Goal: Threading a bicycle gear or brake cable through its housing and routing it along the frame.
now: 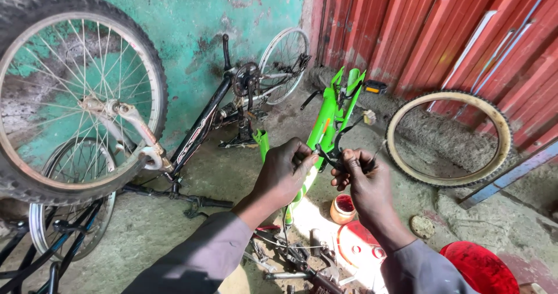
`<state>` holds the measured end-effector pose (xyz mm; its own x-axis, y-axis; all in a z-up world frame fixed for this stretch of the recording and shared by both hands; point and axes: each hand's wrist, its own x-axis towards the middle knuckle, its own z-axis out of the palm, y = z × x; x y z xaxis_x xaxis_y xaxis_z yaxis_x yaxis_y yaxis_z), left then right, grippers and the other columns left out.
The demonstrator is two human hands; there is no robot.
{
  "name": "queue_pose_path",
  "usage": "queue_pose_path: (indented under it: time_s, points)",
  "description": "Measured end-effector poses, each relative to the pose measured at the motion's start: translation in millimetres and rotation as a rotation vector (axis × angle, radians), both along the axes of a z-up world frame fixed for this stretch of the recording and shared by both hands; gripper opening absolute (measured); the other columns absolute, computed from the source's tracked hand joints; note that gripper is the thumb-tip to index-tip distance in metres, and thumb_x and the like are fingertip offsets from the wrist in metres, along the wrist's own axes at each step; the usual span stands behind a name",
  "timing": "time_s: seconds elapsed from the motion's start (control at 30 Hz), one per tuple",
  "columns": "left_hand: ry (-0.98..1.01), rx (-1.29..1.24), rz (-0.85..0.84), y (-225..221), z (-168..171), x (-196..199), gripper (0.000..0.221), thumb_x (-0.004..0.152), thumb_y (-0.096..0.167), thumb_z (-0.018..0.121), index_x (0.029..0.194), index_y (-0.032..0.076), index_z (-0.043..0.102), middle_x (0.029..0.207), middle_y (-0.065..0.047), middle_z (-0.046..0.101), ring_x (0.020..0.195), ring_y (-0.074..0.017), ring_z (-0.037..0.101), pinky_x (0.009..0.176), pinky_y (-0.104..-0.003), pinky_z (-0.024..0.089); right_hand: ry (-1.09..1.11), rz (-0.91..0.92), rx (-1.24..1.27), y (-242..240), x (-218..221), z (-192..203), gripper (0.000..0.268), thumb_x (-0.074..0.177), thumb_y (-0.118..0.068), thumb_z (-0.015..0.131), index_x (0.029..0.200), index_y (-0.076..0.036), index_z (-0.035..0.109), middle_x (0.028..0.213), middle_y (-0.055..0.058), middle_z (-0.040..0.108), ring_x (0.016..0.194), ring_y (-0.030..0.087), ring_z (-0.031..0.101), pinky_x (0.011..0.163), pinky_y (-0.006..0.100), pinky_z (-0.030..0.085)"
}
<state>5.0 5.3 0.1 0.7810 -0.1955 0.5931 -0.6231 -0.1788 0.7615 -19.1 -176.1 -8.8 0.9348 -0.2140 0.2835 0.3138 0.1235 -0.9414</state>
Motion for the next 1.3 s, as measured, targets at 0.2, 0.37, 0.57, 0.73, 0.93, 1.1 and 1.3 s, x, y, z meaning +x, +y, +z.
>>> queue_pose_path:
  time_s: [0.2, 0.37, 0.57, 0.73, 0.93, 1.1, 1.3]
  points:
    - [0.127, -0.052, 0.009, -16, -16, 9, 0.021, 0.097, 0.018, 0.071, 0.093, -0.002, 0.065, 0.071, -0.014, 0.068, 0.059, -0.017, 0.069, 0.049, -0.027, 0.058, 0.036, -0.025, 0.05, -7, 4, 1, 0.033, 0.105, -0.022, 0.063, 0.077, -0.006, 0.058, 0.063, 0.017, 0.067, 0.048, 0.021, 0.067, 0.043, 0.026, 0.052]
    - [0.239, -0.154, -0.07, -30, -17, 5, 0.022, 0.097, 0.015, 0.07, 0.096, -0.006, 0.063, 0.074, -0.015, 0.067, 0.062, -0.0184, 0.071, 0.053, -0.026, 0.063, 0.074, -0.074, 0.009, -18, 9, 2, 0.034, 0.105, -0.022, 0.062, 0.076, -0.006, 0.058, 0.06, 0.016, 0.064, 0.045, 0.02, 0.063, 0.04, 0.026, 0.048]
    - [0.397, -0.059, 0.043, -36, 7, -4, 0.009, 0.093, 0.004, 0.071, 0.091, 0.002, 0.062, 0.073, -0.005, 0.07, 0.056, -0.0134, 0.066, 0.05, -0.027, 0.056, 0.123, -0.002, 0.092, -25, 11, 5, 0.015, 0.101, -0.012, 0.061, 0.097, 0.0, 0.067, 0.071, 0.013, 0.064, 0.052, 0.018, 0.054, 0.046, 0.029, 0.04]
    - [0.451, -0.2, -0.025, -37, -1, -6, 0.015, 0.09, -0.002, 0.071, 0.098, -0.001, 0.058, 0.08, -0.009, 0.067, 0.062, -0.0148, 0.065, 0.054, -0.027, 0.057, 0.089, -0.018, 0.086, -26, 12, 4, 0.021, 0.103, -0.018, 0.062, 0.09, -0.002, 0.061, 0.068, 0.012, 0.064, 0.049, 0.017, 0.055, 0.043, 0.028, 0.04]
    - [0.519, -0.269, -0.085, -28, -5, -14, 0.013, 0.092, -0.005, 0.067, 0.1, -0.002, 0.056, 0.082, -0.011, 0.065, 0.065, -0.0177, 0.064, 0.057, -0.03, 0.058, 0.172, 0.026, 0.086, -18, -3, 13, 0.024, 0.105, -0.021, 0.059, 0.091, -0.002, 0.061, 0.067, 0.012, 0.062, 0.051, 0.018, 0.054, 0.045, 0.029, 0.04]
    - [0.423, 0.019, -0.03, -22, -4, -16, 0.006, 0.098, 0.004, 0.063, 0.096, 0.002, 0.058, 0.078, -0.007, 0.068, 0.062, -0.0148, 0.067, 0.054, -0.028, 0.06, 0.147, 0.028, 0.121, -11, -4, 10, 0.03, 0.104, -0.023, 0.062, 0.079, -0.011, 0.051, 0.064, 0.003, 0.052, 0.052, 0.012, 0.048, 0.044, 0.026, 0.038]
    - [0.417, -0.017, -0.101, -24, -13, -16, 0.015, 0.103, 0.005, 0.049, 0.097, -0.006, 0.057, 0.068, -0.019, 0.065, 0.056, -0.0221, 0.07, 0.051, -0.03, 0.065, -0.085, -0.026, -0.349, -4, -13, 7, 0.031, 0.086, -0.017, 0.085, 0.089, -0.002, 0.059, 0.067, 0.016, 0.069, 0.059, 0.02, 0.069, 0.06, 0.028, 0.053]
